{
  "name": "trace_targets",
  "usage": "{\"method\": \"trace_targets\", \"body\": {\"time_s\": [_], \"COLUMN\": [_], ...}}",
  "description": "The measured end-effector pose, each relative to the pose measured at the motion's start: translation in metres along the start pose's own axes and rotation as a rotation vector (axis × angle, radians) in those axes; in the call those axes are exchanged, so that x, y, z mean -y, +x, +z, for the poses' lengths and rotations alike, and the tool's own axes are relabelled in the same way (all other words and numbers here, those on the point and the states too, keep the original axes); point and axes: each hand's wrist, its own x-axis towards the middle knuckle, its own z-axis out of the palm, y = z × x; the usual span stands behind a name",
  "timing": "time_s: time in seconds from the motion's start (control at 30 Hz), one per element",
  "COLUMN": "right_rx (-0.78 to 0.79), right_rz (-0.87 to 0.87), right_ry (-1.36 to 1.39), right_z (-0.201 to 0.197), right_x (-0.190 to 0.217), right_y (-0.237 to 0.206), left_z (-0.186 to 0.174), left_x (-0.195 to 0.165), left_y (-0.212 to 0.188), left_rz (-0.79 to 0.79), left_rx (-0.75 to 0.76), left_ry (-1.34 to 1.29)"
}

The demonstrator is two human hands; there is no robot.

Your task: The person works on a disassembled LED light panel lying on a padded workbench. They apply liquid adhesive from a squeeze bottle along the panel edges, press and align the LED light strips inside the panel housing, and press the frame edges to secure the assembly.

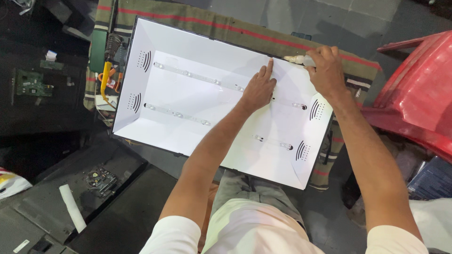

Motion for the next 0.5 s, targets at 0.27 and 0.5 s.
{"method": "trace_targets", "body": {"time_s": [0.27,0.5], "right_rx": [0.005,0.056], "right_rz": [-0.003,0.01], "right_ry": [-0.015,-0.04], "right_z": [0.0031,0.0038], "right_x": [-0.0017,-0.005], "right_y": [-0.0021,-0.0028], "left_z": [0.002,0.0005], "left_x": [-0.0011,-0.001], "left_y": [0.0005,0.0018], "left_rz": [-0.002,0.007], "left_rx": [0.001,0.025], "left_ry": [0.011,0.047]}}
